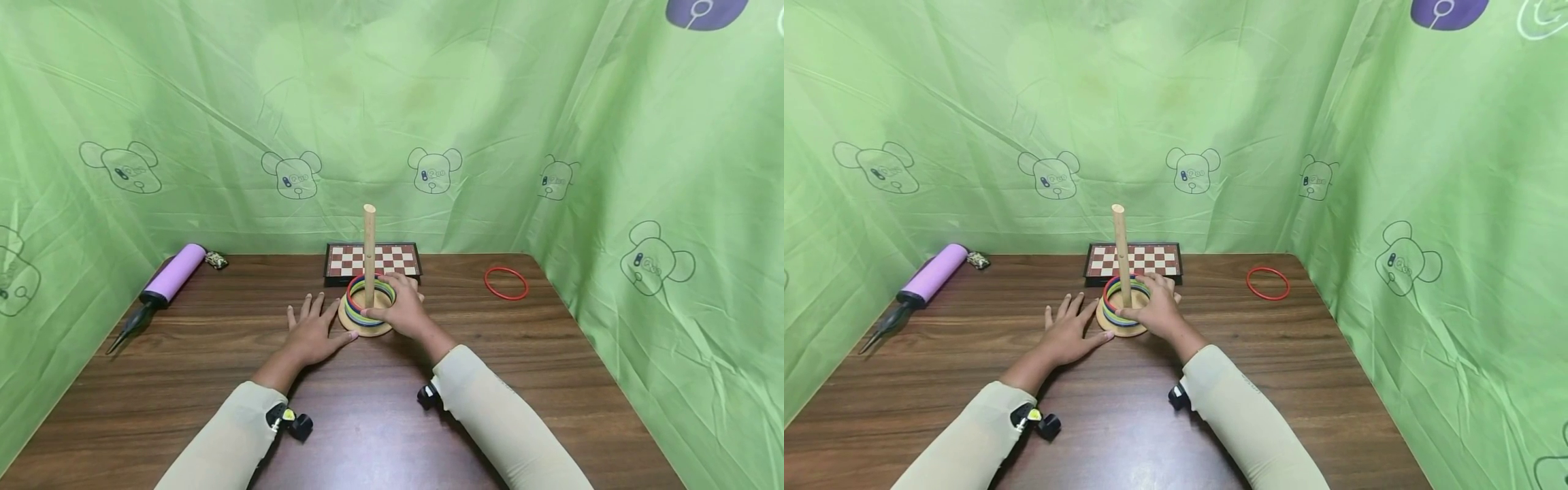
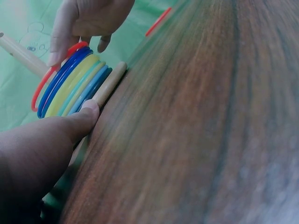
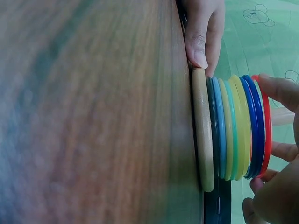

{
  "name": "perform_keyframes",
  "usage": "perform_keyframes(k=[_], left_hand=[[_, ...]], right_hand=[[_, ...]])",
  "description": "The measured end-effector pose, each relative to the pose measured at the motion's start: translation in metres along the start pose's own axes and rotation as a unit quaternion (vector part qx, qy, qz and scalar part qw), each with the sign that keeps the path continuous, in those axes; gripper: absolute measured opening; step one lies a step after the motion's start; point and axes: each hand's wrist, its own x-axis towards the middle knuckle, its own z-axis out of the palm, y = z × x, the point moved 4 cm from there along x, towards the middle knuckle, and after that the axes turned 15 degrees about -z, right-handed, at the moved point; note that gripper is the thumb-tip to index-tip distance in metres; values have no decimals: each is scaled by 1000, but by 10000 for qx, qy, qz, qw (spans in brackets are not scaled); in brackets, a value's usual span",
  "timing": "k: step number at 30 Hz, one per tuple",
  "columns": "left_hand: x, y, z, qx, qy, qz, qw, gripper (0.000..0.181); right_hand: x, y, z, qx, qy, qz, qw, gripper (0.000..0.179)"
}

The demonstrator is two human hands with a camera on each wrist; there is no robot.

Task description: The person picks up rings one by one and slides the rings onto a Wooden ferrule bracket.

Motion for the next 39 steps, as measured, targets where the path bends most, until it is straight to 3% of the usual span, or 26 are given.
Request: perform_keyframes(k=[16, 23, 33, 39], left_hand=[[1, -1, 1, 21, 6, 10, 10000, 98], [3, -1, 2, 0, 19, 6, 10000, 99], [3, -2, 3, -3, 20, -26, 10000, 100], [3, -2, 3, -15, -20, -56, 10000, 100]], right_hand=[[0, 3, 1, -29, -108, -22, 9999, 91], [-1, 7, -4, 292, -131, -241, 9992, 93], [-10, 25, -22, 386, -138, -22, 9992, 99], [-17, 40, -37, 381, -102, -99, 9992, 101]])
